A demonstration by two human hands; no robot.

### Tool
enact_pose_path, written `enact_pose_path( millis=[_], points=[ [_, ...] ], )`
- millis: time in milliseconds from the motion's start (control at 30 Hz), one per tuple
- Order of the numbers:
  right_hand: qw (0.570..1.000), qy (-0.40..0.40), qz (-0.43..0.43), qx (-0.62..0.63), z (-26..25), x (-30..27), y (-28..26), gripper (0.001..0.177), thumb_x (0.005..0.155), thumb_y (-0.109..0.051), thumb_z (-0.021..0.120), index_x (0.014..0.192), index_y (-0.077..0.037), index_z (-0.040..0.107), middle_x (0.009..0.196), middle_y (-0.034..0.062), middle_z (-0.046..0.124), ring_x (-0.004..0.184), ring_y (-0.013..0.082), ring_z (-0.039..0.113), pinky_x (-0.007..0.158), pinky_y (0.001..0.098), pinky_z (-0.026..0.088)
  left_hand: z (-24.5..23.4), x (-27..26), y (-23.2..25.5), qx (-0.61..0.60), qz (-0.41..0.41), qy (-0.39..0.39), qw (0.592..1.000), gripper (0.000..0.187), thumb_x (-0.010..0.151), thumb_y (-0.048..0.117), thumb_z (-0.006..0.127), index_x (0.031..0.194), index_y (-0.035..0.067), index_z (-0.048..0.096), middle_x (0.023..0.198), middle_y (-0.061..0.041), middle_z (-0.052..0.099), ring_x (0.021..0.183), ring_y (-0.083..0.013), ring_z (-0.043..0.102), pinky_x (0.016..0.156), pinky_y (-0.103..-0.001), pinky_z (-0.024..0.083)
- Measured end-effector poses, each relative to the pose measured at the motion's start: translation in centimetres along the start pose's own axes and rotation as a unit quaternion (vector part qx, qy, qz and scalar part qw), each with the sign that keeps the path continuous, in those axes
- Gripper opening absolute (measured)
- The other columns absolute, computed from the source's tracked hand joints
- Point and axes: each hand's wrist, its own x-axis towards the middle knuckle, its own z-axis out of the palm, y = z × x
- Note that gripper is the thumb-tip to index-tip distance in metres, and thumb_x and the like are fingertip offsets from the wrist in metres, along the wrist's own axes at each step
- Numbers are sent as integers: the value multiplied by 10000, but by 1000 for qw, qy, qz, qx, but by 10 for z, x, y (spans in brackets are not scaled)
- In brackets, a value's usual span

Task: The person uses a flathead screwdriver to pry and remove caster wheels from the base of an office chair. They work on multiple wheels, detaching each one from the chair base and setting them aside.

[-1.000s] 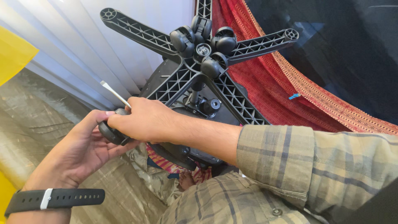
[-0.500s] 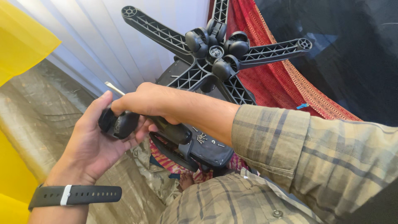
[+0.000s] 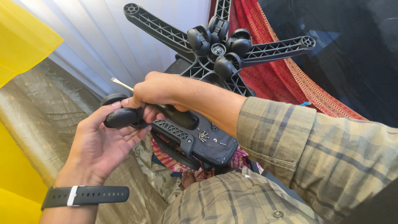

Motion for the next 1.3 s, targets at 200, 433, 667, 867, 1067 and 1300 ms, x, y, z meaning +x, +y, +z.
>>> enact_pose_path(
  millis=[200, 433, 667, 867, 1067, 1300],
  points=[
    [994, -2, 18, -110, -8, 4, -7, 511, 795, -409, 782, 995, 61, 758, 802, 166, 732, 598, 197, 668, 490, 346, 494, -3, 4, -3, -31, -5, 13, 999, 429, 844, 247, 699, 1200, 19, 627, 1197, -183, 691, 1133, -297, 657, 1018, -463, 514],
    [985, -104, 62, -123, -14, 18, -1, 521, 791, -480, 723, 1105, -66, 757, 1004, 131, 772, 672, 186, 723, 496, 316, 459, 1, 3, 1, -41, -18, 4, 999, 400, 831, 196, 698, 1175, 4, 626, 1192, -200, 688, 1151, -325, 689, 1045, -489, 550],
    [968, -187, 69, -149, -22, 28, -6, 512, 789, -484, 683, 1122, -103, 760, 1062, 109, 798, 719, 243, 789, 538, 306, 482, -3, 7, -3, -51, -16, 11, 998, 280, 861, 169, 689, 1095, 19, 655, 1112, -143, 699, 1131, -290, 682, 1027, -526, 567],
    [966, -146, 47, -209, -22, 24, -5, 546, 806, -510, 696, 1100, -56, 777, 1036, 133, 794, 658, 228, 773, 509, 334, 469, -6, 11, -6, -52, -21, 10, 998, 272, 866, 183, 674, 1093, 33, 667, 1070, -122, 723, 1085, -267, 707, 1026, -528, 561],
    [963, -168, 4, -209, -21, 28, -2, 579, 816, -525, 676, 1087, -22, 770, 1057, 147, 775, 613, 210, 747, 485, 330, 525, -6, 13, -5, -44, -27, 31, 998, 270, 877, 181, 676, 1092, 18, 674, 1023, -106, 726, 1041, -254, 707, 1008, -543, 568],
    [964, -163, -16, -208, -23, 32, 3, 621, 806, -519, 708, 1111, 21, 717, 1123, 149, 745, 587, 196, 723, 493, 332, 539, -5, 15, -5, -28, -32, 49, 998, 315, 853, 190, 678, 1109, 8, 675, 1052, -121, 745, 1040, -261, 713, 989, -522, 569]
  ],
)
